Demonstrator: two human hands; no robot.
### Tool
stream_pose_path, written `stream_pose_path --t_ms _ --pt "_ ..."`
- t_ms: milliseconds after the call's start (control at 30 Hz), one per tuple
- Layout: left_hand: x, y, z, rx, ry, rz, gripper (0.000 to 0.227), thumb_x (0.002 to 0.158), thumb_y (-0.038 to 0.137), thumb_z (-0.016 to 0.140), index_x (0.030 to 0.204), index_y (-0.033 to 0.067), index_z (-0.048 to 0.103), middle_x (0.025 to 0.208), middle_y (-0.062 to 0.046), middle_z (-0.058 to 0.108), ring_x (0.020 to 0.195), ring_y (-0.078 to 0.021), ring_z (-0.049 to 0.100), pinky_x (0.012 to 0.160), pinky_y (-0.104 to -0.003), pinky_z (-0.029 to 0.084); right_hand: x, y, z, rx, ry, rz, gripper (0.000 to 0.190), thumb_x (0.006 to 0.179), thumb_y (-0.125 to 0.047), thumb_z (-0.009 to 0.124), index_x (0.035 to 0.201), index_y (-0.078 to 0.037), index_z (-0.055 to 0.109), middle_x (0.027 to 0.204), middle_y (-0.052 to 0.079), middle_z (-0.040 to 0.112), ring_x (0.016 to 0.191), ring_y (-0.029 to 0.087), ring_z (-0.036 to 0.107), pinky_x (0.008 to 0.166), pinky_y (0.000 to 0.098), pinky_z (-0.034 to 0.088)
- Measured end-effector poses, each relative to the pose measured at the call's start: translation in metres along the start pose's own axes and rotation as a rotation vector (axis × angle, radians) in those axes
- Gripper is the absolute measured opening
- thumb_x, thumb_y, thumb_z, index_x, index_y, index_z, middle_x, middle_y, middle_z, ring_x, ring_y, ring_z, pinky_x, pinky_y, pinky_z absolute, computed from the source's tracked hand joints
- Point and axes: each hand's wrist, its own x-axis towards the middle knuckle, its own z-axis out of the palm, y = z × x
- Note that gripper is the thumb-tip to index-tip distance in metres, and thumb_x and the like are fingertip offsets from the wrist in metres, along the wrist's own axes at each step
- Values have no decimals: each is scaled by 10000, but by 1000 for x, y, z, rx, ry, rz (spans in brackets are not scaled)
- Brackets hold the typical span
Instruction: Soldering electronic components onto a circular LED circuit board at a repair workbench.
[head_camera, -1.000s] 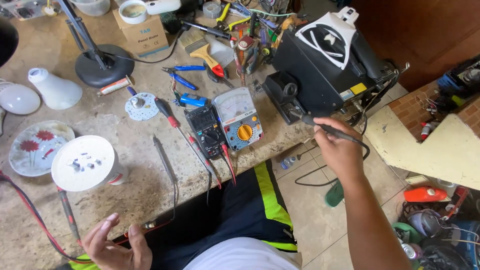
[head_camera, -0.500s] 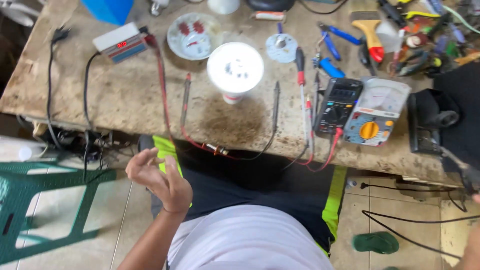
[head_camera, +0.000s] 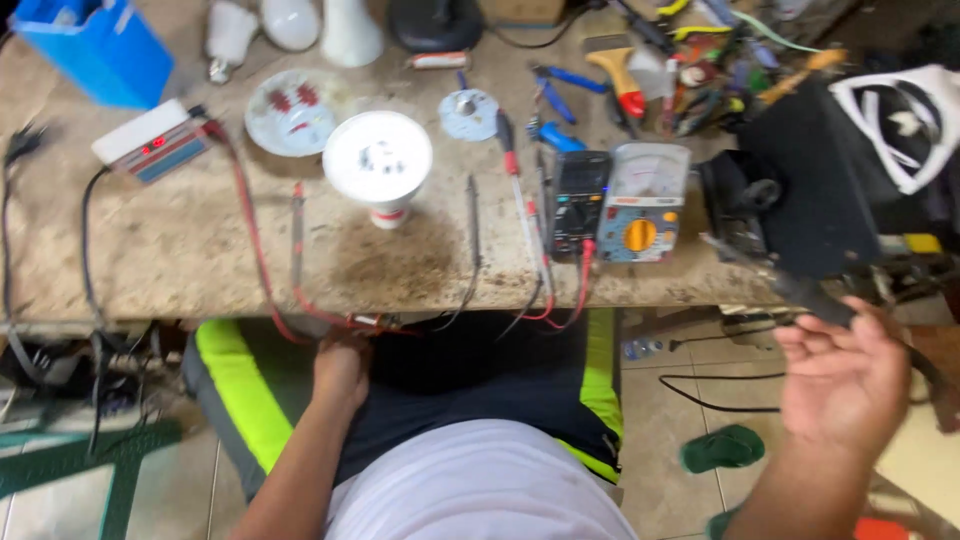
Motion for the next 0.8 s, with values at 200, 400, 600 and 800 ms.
stream_pose_path --t_ms 200,400,600,800 --pt "-22 29 21 159 44 159 467 778 -31 706 1219 122 683 1195 -71 727 1055 -176 664 960 -274 496 -3 -6 9 169 -189 12 179 991 -206 589 1060 -159 747 869 45 744 802 160 725 739 310 615" --pt "-67 50 20 760 334 125 326 897 253 629 1147 51 681 1189 -146 680 1141 -304 584 998 -390 389 4 3 5 149 -191 16 164 982 -147 595 1084 -127 722 899 87 751 818 199 748 757 328 645" --pt "-38 31 -20 806 294 365 420 934 148 666 1332 52 571 1167 -112 715 1138 -223 638 1027 -339 412 15 -5 3 -204 96 -205 131 1026 -179 637 1083 -74 689 864 94 733 741 181 738 759 281 656" --pt "38 21 -59 1233 198 199 393 918 305 639 1239 109 751 1255 -209 718 1196 -368 625 974 -439 417 50 23 0 -615 107 -279 172 1001 -202 705 1104 -67 734 905 66 791 827 148 780 716 260 641"
